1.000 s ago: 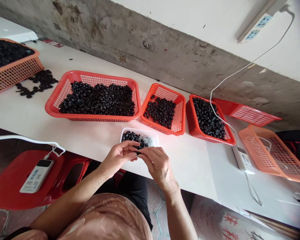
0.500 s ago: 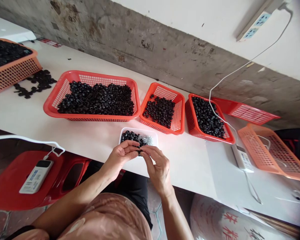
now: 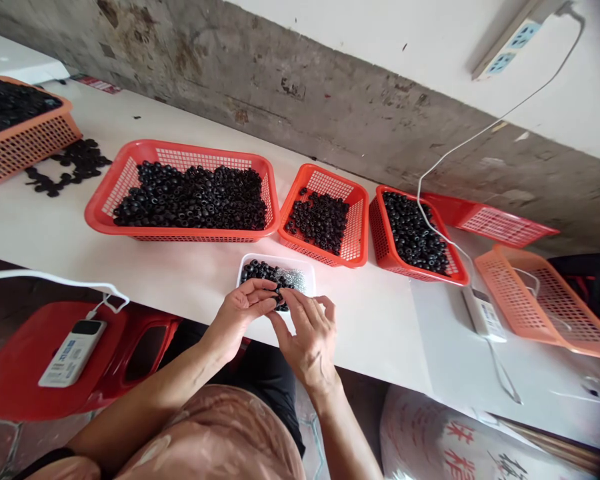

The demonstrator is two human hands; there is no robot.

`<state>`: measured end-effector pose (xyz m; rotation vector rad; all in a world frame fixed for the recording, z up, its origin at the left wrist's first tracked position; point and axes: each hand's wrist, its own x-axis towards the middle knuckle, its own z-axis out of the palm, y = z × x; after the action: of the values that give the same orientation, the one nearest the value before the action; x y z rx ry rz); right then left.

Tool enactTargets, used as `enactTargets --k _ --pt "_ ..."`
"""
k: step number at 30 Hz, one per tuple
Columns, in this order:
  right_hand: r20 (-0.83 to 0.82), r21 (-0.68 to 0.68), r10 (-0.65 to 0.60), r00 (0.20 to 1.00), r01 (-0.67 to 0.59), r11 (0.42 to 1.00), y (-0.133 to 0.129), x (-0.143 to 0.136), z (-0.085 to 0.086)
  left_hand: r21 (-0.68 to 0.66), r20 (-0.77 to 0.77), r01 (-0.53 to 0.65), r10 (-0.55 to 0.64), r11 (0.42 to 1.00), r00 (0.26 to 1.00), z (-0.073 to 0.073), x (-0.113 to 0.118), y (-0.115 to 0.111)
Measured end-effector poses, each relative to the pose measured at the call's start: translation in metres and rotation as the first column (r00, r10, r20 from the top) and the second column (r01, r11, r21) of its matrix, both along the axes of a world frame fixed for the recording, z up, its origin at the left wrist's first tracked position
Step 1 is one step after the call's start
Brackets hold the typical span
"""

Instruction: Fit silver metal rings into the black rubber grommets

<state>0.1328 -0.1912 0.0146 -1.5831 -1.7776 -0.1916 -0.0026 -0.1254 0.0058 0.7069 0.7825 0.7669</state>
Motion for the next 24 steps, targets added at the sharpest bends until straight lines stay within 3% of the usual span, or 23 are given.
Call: enactTargets --k 4,10,17,24 --pt "0.048 0.042 -0.034 0.998 0.032 0.999 0.004 -0.001 0.002 0.020 -0.014 0.037 -0.037 0.999 0.999 0.000 -0.002 0.002" --pt "0.069 0.034 -0.037 0.997 0.034 0.999 0.003 0.000 0.004 0.151 -0.138 0.195 -0.175 0.969 0.975 0.002 -0.006 0.008" --pt "0.091 -0.039 -0.001 0.996 0.005 0.999 0.006 0.001 0.003 0.134 -0.142 0.150 -0.131 0.980 0.981 0.000 -0.001 0.004" --pt "0.194 0.003 0.038 0.980 -0.040 0.999 0.013 0.002 0.003 0.156 -0.150 0.142 -0.118 0.977 0.982 -0.003 -0.003 0.004"
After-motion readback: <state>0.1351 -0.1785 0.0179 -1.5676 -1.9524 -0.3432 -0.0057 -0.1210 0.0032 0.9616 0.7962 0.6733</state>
